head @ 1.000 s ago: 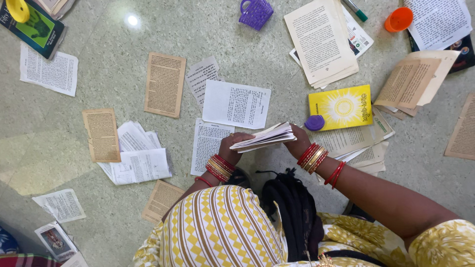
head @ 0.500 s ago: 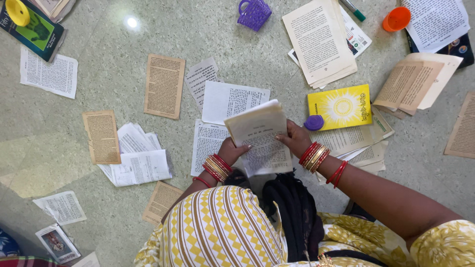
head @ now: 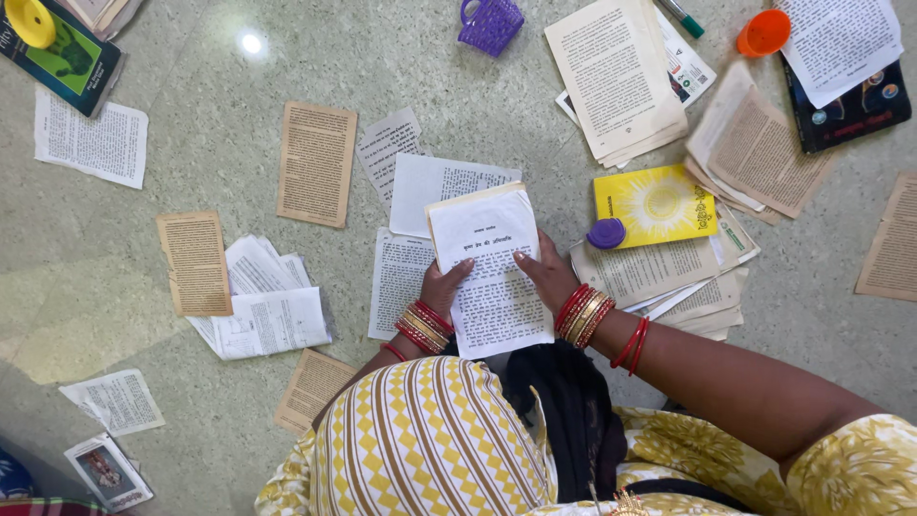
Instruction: The person gathers loose pages from the floor and stacks them into a single pile, occasionally placing a small object or a yellow book on top of parts of the stack.
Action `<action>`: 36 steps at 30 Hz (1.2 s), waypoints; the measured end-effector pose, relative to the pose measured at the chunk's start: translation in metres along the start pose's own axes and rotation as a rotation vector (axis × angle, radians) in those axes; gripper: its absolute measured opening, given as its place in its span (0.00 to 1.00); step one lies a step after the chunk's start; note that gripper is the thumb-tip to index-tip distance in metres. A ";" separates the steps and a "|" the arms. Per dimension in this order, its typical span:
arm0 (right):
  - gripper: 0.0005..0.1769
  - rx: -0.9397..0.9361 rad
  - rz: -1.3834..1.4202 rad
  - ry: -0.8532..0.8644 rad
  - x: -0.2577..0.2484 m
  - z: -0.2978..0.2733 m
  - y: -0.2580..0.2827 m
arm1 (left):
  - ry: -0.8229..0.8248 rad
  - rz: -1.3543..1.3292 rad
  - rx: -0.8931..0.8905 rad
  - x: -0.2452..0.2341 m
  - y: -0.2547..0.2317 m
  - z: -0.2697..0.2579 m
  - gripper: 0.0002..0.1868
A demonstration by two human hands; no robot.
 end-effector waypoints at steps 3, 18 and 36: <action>0.44 -0.094 -0.110 -0.023 0.000 -0.001 0.007 | -0.016 0.018 0.019 0.001 -0.005 0.000 0.23; 0.26 -1.211 -1.223 0.223 -0.019 -0.078 0.049 | -0.091 0.027 0.027 0.002 -0.023 -0.001 0.31; 0.17 -1.270 -1.294 0.172 -0.019 -0.076 0.040 | -0.046 0.027 0.020 0.006 -0.024 -0.002 0.32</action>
Point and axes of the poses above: each hand's wrist, its own z-axis towards the middle knuckle, its own x-axis out of the palm, y = z × x, the point moved 2 cm from there along z, towards the middle knuckle, and after that the axes turned 15 degrees about x, right-handed, at the moved point
